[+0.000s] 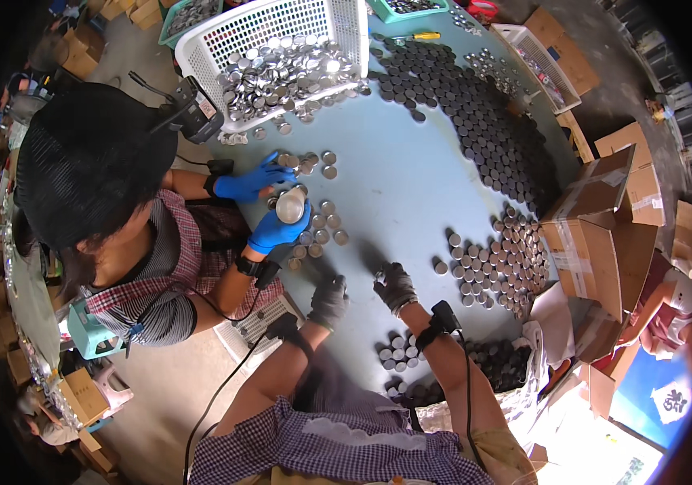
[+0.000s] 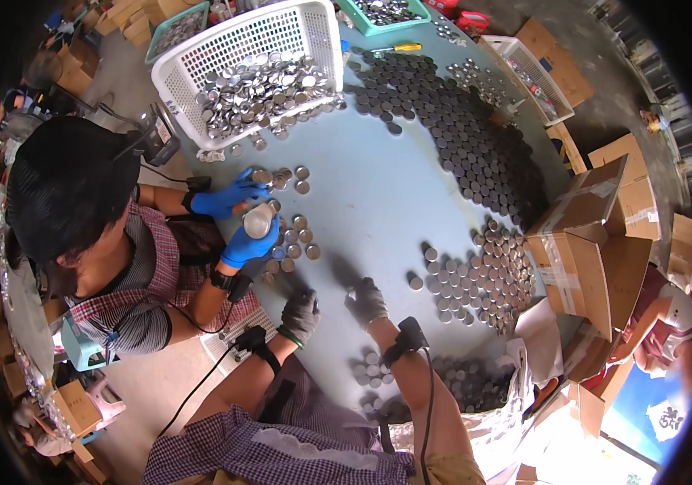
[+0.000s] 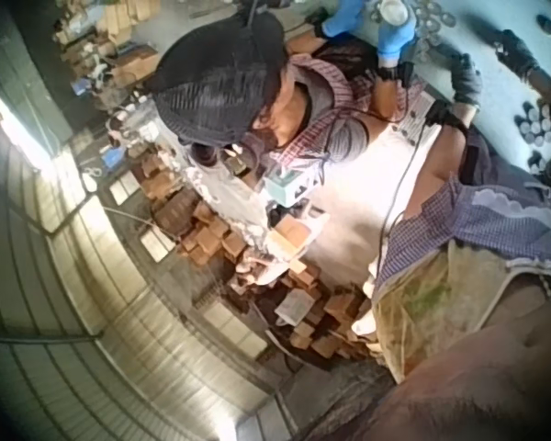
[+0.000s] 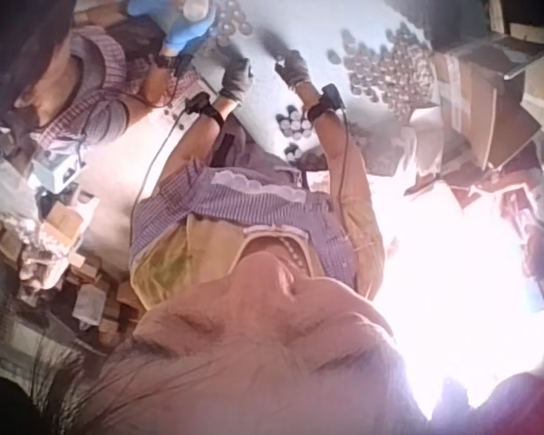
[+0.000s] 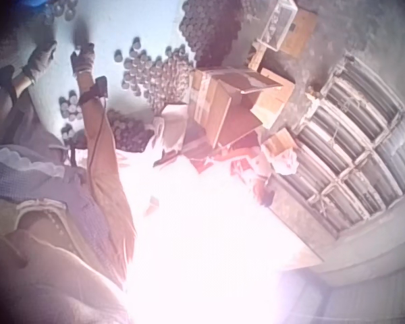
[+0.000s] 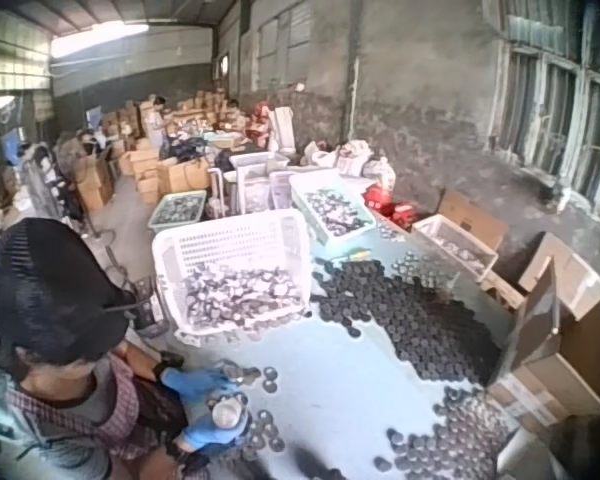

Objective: Sorting and arranging small metal discs and caps on a workstation table.

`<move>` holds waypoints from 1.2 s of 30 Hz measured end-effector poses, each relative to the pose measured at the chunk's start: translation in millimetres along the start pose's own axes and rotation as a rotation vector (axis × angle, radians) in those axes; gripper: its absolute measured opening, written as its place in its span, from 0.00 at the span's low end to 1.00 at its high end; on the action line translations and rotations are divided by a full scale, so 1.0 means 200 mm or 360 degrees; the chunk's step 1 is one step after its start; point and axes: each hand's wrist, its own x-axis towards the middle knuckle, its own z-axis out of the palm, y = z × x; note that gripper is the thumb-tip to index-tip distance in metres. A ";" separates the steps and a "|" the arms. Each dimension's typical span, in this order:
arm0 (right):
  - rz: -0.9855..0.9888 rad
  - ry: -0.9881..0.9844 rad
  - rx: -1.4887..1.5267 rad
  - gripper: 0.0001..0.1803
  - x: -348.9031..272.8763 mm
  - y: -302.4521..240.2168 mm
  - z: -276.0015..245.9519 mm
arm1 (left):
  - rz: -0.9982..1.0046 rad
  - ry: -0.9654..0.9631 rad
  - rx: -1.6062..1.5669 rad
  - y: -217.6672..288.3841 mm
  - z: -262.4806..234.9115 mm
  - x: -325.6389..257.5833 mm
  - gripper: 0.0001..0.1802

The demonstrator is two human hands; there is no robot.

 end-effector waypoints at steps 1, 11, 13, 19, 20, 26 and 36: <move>0.0241 0.0011 0.0630 0.15 0.00 0.05 0.00 | -0.0218 -0.0154 -0.0254 0.02 0.01 0.01 0.15; -0.0283 0.0568 -0.0306 0.23 -0.30 0.17 -0.05 | 0.0020 0.0331 -0.0117 -0.04 -0.03 -0.21 0.22; -0.0119 0.0214 -0.0059 0.23 -0.32 0.03 -0.04 | 0.0013 0.0297 -0.0113 -0.09 0.05 -0.22 0.25; 0.0009 0.0066 0.0020 0.19 -0.26 0.10 0.03 | 0.0049 0.0247 -0.0416 0.23 0.29 0.02 0.19; -0.0005 0.0292 0.0157 0.20 -0.23 0.16 0.01 | 0.0038 0.0107 -0.0538 0.30 0.32 0.09 0.18; 0.0105 0.0401 -0.0015 0.24 -0.37 0.46 -0.25 | 0.0158 0.0064 -0.0522 0.51 0.33 0.06 0.16; -0.0023 0.0068 -0.0419 0.16 -0.53 0.14 -0.16 | 0.0359 -0.0617 -0.0076 0.52 0.18 -0.58 0.13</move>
